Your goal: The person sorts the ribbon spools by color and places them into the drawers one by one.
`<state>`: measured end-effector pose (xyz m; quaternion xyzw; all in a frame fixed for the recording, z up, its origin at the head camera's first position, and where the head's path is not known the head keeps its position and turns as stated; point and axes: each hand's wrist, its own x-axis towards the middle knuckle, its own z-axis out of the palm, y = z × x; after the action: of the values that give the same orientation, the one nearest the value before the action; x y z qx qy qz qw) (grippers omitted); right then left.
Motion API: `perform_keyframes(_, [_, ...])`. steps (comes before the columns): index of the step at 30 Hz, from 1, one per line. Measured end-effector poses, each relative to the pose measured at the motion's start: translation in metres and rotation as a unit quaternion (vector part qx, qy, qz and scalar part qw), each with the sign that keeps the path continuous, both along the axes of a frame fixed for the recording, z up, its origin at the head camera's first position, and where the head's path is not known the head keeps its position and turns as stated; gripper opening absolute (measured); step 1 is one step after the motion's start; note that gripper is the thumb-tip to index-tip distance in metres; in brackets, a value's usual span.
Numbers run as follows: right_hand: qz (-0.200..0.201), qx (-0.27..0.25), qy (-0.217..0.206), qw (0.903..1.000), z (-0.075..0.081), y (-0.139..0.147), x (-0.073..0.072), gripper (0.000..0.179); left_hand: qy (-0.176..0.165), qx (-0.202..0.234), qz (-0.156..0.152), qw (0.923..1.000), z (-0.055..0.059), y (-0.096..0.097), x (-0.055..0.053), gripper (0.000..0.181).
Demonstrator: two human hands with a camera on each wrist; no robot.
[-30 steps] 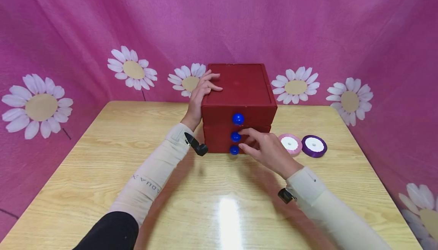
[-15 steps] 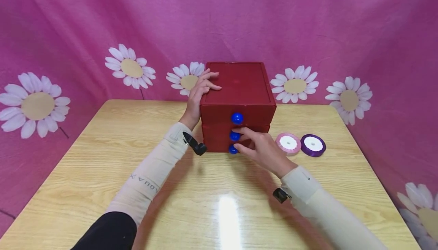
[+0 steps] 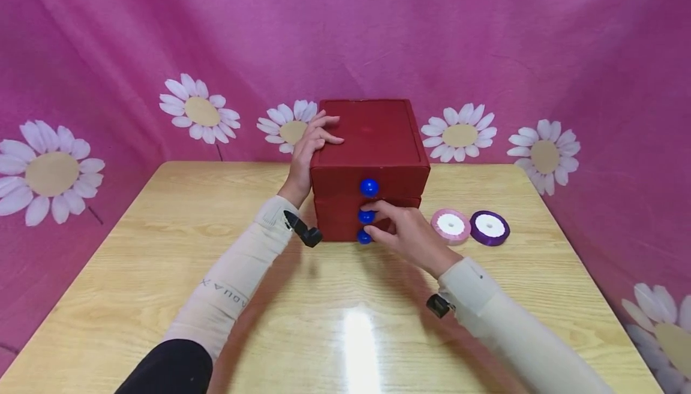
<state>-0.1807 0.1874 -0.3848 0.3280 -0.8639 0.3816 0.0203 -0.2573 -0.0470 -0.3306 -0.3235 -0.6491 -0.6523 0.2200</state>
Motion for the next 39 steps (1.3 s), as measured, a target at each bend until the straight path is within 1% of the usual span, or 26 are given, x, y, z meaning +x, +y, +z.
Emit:
perform_keyframes(3, [0.001, -0.005, -0.008, 1.0000, -0.002, -0.003, -0.001, 0.039, -0.007, 0.000, 0.003, 1.0000, -0.001, -0.002, 0.001, 0.038])
perform_keyframes(7, [-0.003, -0.009, -0.002, 1.0000, -0.003, -0.004, 0.000, 0.034, 0.000, -0.001, 0.000, 1.0000, -0.002, -0.004, -0.001, 0.038])
perform_keyframes(13, [-0.008, -0.013, 0.002, 0.9999, -0.002, -0.005, 0.002, 0.032, 0.014, -0.003, -0.006, 0.9999, 0.001, -0.003, -0.007, 0.038])
perform_keyframes(17, [-0.016, -0.015, -0.003, 0.9998, -0.002, -0.005, 0.004, 0.031, 0.017, -0.001, -0.007, 0.9998, 0.004, -0.003, -0.011, 0.037])
perform_keyframes(20, [-0.023, -0.020, -0.007, 0.9995, -0.003, -0.004, 0.005, 0.031, 0.012, -0.002, -0.010, 0.9999, 0.004, -0.001, -0.013, 0.038])
perform_keyframes(23, [-0.028, -0.024, -0.001, 0.9993, -0.005, -0.003, 0.006, 0.032, 0.011, 0.000, -0.015, 0.9998, 0.004, 0.002, -0.015, 0.038])
perform_keyframes(26, [-0.037, -0.026, 0.005, 0.9989, -0.006, 0.000, 0.009, 0.033, 0.010, -0.004, -0.020, 0.9997, 0.004, 0.005, -0.014, 0.038])
perform_keyframes(28, [-0.042, -0.024, 0.008, 0.9988, -0.008, 0.002, 0.011, 0.032, 0.002, -0.010, -0.017, 0.9998, 0.003, 0.008, -0.012, 0.039])
perform_keyframes(31, [-0.044, -0.022, 0.014, 0.9987, -0.009, 0.004, 0.014, 0.031, -0.007, -0.019, -0.012, 0.9997, 0.000, 0.008, -0.010, 0.040])
perform_keyframes(33, [-0.042, -0.020, 0.020, 0.9987, -0.009, 0.003, 0.014, 0.031, -0.012, -0.016, -0.010, 0.9997, -0.005, 0.006, -0.013, 0.040])
perform_keyframes(36, [-0.038, -0.014, 0.028, 0.9988, -0.007, 0.002, 0.014, 0.032, -0.019, -0.012, -0.003, 0.9997, -0.015, 0.003, -0.021, 0.040])
perform_keyframes(38, [-0.039, -0.010, 0.026, 0.9988, -0.005, 0.002, 0.014, 0.033, -0.021, -0.011, 0.005, 0.9997, -0.022, 0.001, -0.026, 0.041])
perform_keyframes(39, [-0.038, -0.009, 0.022, 0.9990, -0.004, 0.002, 0.015, 0.032, -0.022, -0.011, 0.010, 0.9996, -0.024, 0.001, -0.027, 0.041])
